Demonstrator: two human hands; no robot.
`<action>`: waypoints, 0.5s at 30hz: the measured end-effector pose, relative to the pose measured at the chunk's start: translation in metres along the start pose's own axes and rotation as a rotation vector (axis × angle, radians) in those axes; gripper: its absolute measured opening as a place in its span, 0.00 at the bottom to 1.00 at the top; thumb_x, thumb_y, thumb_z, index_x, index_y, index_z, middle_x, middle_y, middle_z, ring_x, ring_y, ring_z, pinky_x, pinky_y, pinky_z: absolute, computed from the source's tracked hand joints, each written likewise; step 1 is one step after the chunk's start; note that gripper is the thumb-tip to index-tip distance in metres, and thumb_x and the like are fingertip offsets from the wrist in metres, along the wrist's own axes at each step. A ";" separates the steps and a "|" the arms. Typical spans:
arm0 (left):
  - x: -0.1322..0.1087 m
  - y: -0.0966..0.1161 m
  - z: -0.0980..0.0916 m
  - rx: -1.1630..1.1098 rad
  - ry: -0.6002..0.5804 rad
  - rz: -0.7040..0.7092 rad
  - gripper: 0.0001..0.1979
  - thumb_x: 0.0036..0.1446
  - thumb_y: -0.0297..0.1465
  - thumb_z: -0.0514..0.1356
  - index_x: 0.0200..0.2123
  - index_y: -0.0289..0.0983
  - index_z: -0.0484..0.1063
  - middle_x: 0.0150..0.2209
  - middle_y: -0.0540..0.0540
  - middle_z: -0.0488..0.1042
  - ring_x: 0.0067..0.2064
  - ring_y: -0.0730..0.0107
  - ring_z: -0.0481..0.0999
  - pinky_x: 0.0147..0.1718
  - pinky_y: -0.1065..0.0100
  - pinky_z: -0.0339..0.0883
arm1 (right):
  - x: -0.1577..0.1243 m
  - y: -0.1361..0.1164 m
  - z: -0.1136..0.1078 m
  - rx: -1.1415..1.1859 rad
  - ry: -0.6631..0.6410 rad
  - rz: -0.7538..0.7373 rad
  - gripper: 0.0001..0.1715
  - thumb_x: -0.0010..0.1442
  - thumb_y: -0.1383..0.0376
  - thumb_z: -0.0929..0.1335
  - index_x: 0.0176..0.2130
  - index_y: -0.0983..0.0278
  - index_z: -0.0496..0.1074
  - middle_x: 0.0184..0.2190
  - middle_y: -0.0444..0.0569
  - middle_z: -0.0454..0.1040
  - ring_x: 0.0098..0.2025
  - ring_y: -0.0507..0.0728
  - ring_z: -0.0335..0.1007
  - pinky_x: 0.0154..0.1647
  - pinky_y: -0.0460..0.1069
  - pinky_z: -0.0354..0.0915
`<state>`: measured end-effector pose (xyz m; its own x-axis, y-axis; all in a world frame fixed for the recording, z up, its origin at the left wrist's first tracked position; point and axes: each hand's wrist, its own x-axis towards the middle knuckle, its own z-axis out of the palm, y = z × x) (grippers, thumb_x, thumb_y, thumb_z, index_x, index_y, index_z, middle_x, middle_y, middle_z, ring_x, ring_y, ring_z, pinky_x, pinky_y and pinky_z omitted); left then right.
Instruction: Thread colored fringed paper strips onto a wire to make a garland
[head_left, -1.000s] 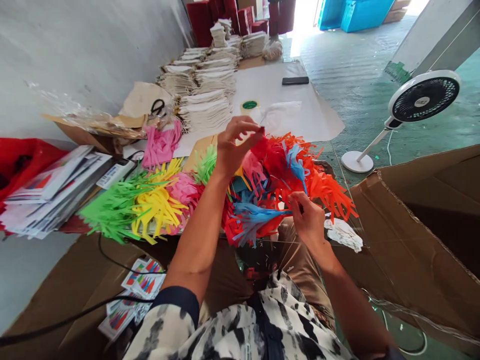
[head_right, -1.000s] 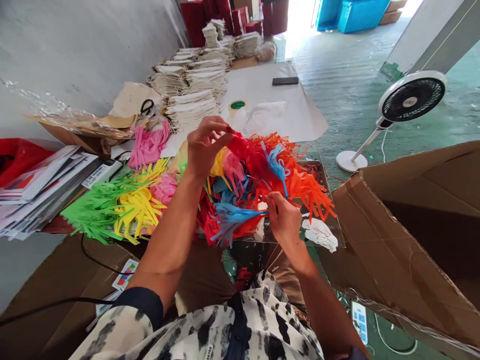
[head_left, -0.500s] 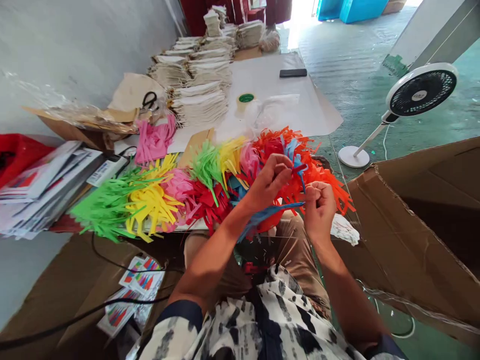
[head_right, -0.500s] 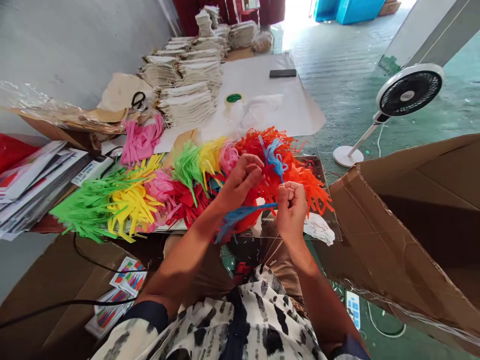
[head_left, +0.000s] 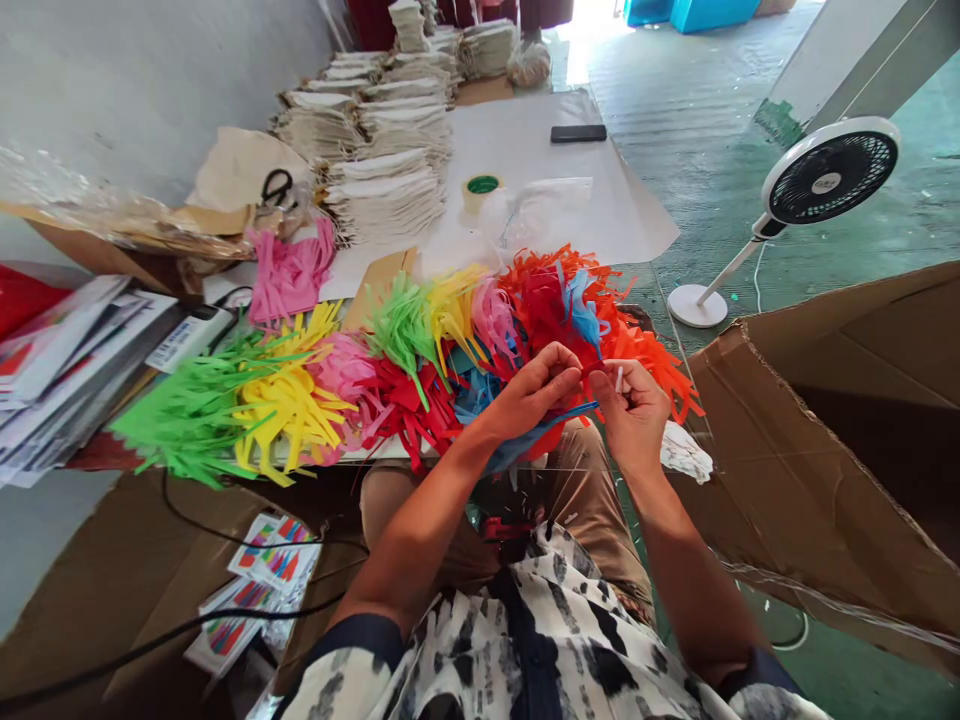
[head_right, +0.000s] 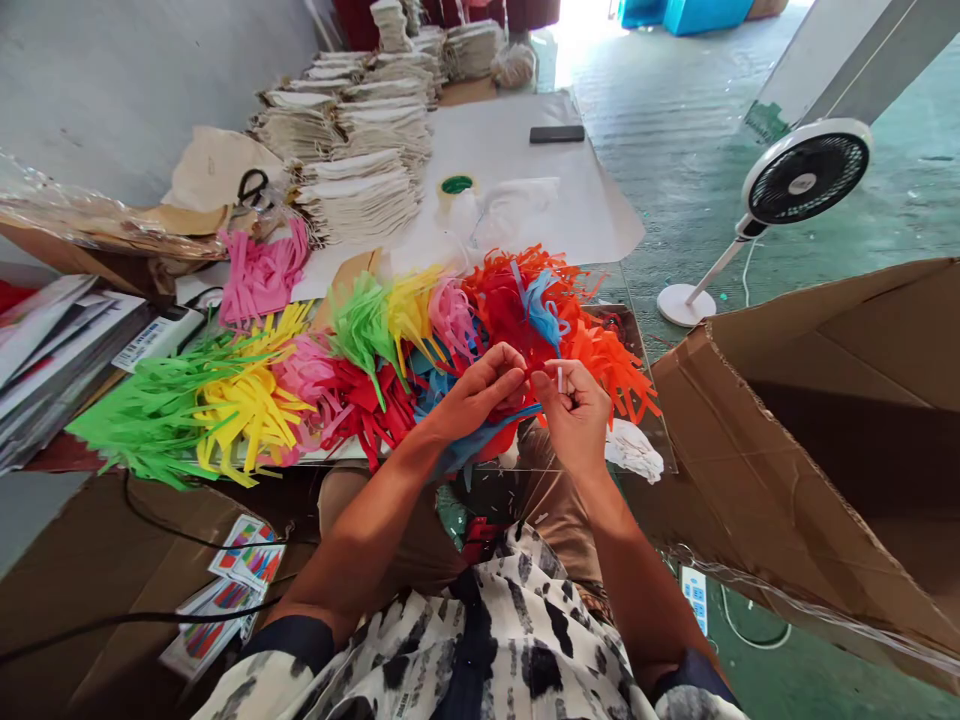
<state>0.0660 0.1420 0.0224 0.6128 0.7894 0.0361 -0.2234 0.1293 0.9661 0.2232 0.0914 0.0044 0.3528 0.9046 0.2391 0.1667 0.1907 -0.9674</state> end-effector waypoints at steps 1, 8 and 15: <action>-0.001 0.000 0.000 -0.021 -0.006 -0.010 0.25 0.65 0.54 0.67 0.41 0.40 0.64 0.27 0.57 0.62 0.25 0.79 0.58 0.24 0.73 0.53 | 0.000 0.000 0.000 -0.006 -0.009 0.002 0.21 0.64 0.46 0.74 0.41 0.61 0.81 0.22 0.35 0.55 0.24 0.49 0.46 0.25 0.47 0.47; -0.006 0.005 0.000 -0.155 -0.035 -0.065 0.25 0.64 0.52 0.68 0.38 0.40 0.62 0.24 0.59 0.56 0.22 0.81 0.53 0.22 0.74 0.47 | 0.004 0.005 0.000 0.014 -0.079 0.012 0.24 0.59 0.43 0.76 0.39 0.60 0.83 0.20 0.37 0.63 0.22 0.49 0.49 0.23 0.47 0.48; -0.008 0.007 -0.004 -0.161 -0.078 -0.065 0.23 0.66 0.51 0.67 0.38 0.41 0.62 0.23 0.59 0.56 0.22 0.80 0.53 0.21 0.74 0.46 | 0.005 0.008 0.000 0.035 -0.123 -0.006 0.24 0.60 0.42 0.76 0.35 0.60 0.81 0.23 0.40 0.69 0.24 0.50 0.55 0.26 0.47 0.52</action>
<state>0.0564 0.1384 0.0275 0.6854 0.7282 0.0010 -0.2960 0.2774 0.9140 0.2262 0.0980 -0.0024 0.2358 0.9431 0.2346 0.1354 0.2072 -0.9689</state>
